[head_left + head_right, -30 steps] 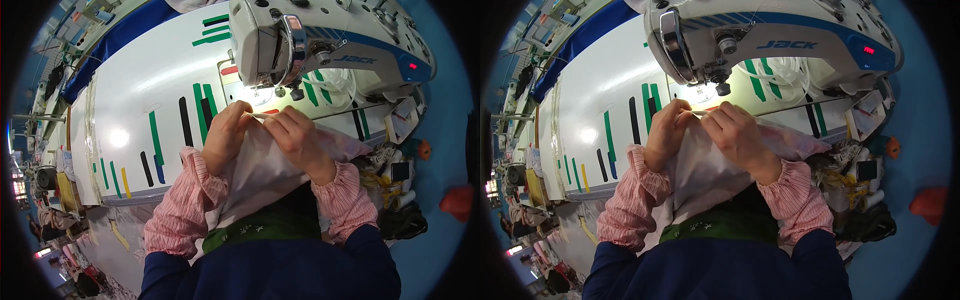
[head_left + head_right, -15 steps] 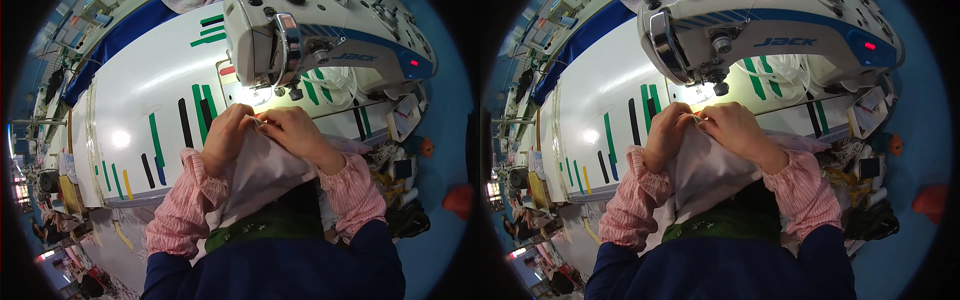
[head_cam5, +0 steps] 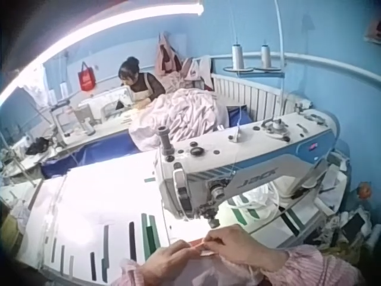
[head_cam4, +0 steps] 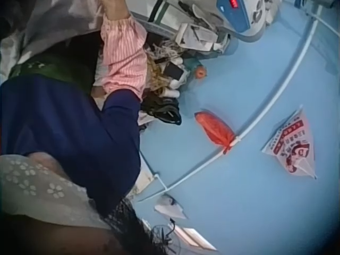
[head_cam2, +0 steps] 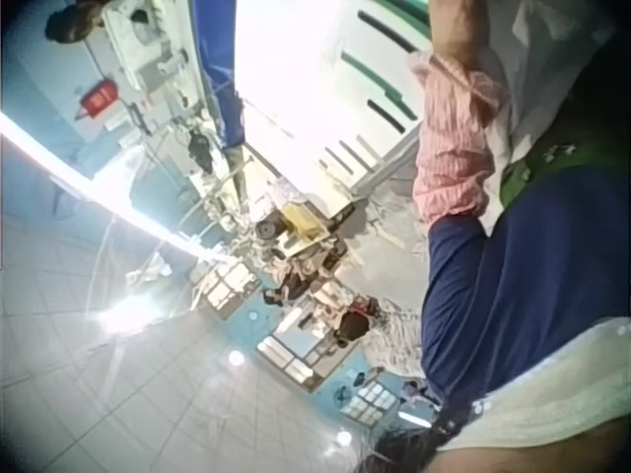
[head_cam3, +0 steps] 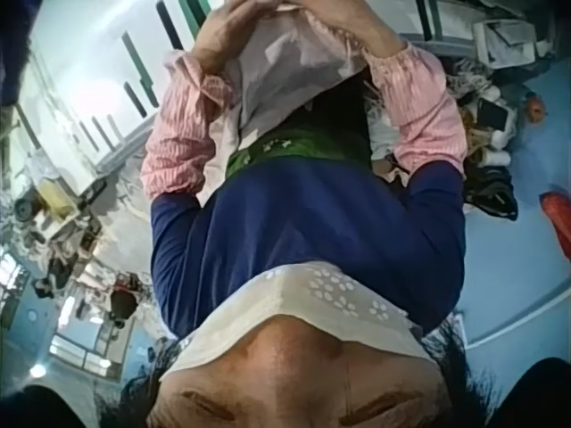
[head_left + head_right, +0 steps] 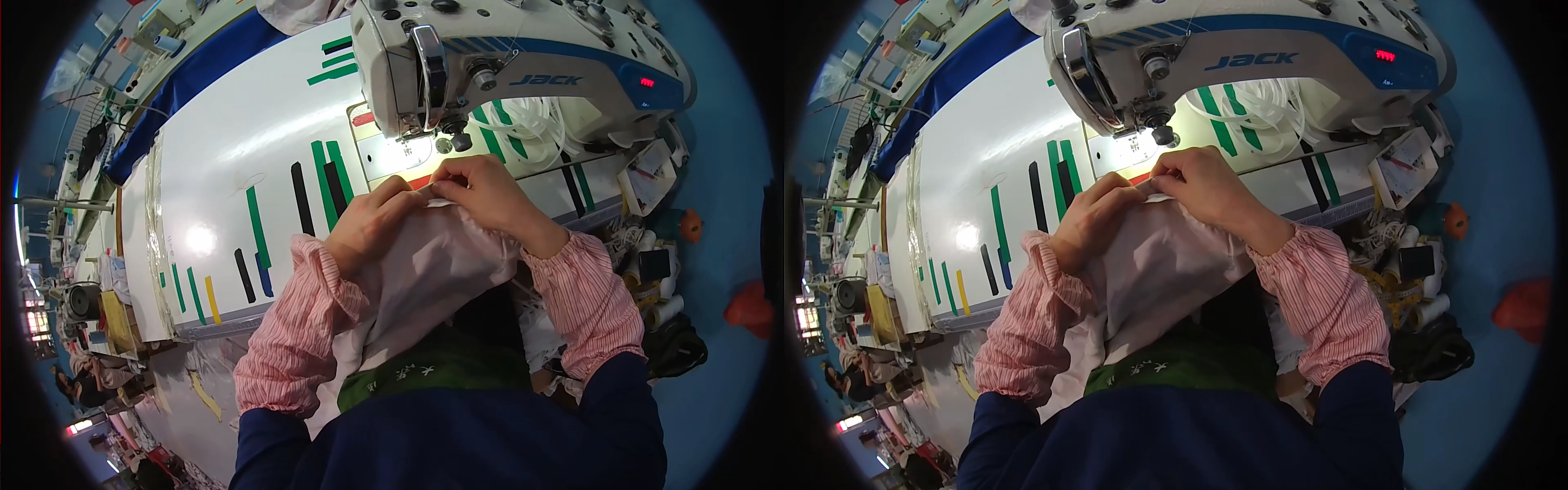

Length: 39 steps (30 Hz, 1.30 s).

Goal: Sew the edges of white fabric pieces together using an industrial sewing machine.

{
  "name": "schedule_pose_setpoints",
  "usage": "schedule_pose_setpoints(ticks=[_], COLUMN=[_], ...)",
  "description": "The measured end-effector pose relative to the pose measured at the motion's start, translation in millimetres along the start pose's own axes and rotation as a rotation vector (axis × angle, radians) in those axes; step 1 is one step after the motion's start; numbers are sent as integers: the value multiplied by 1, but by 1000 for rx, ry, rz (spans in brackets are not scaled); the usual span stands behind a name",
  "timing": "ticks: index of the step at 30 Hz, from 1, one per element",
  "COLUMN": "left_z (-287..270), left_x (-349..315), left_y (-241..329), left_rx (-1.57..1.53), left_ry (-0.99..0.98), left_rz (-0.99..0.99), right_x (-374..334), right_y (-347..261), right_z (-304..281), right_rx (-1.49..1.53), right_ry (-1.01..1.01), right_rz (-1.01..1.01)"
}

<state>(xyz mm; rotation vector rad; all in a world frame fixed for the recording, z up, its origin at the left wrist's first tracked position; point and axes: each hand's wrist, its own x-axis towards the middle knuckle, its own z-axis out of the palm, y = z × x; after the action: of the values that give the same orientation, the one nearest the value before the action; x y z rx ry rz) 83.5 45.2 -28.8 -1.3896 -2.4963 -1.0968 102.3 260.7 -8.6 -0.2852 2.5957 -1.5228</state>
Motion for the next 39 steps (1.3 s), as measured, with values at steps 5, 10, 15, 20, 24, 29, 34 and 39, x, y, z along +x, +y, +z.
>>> schedule_pose_setpoints(ticks=[5,10,15,20,24,29,34,39], left_z=[3,6,2,-1,0,0,-3,-9], left_x=[-2,-1,-1,-2,-2,0,2,4], left_y=[-3,2,3,1,-2,-4,-5,-4], left_rx=[22,-58,-53,-36,36,33,-114,-211], left_ry=[93,164,156,117,137,123,96,55], left_rz=[1,-238,-269,-180,-82,-60,-146,-248], right_x=[-3,-6,-8,-9,-8,-7,-6,-2], right_y=[0,5,8,10,10,11,13,14], right_z=[7,13,12,10,10,7,0,-4], right_rx=[2,-70,-64,-56,-50,-55,-89,-75], right_ry=[84,195,198,185,200,177,119,46], right_rz=[-43,-211,-187,-192,-230,-250,-321,-389])
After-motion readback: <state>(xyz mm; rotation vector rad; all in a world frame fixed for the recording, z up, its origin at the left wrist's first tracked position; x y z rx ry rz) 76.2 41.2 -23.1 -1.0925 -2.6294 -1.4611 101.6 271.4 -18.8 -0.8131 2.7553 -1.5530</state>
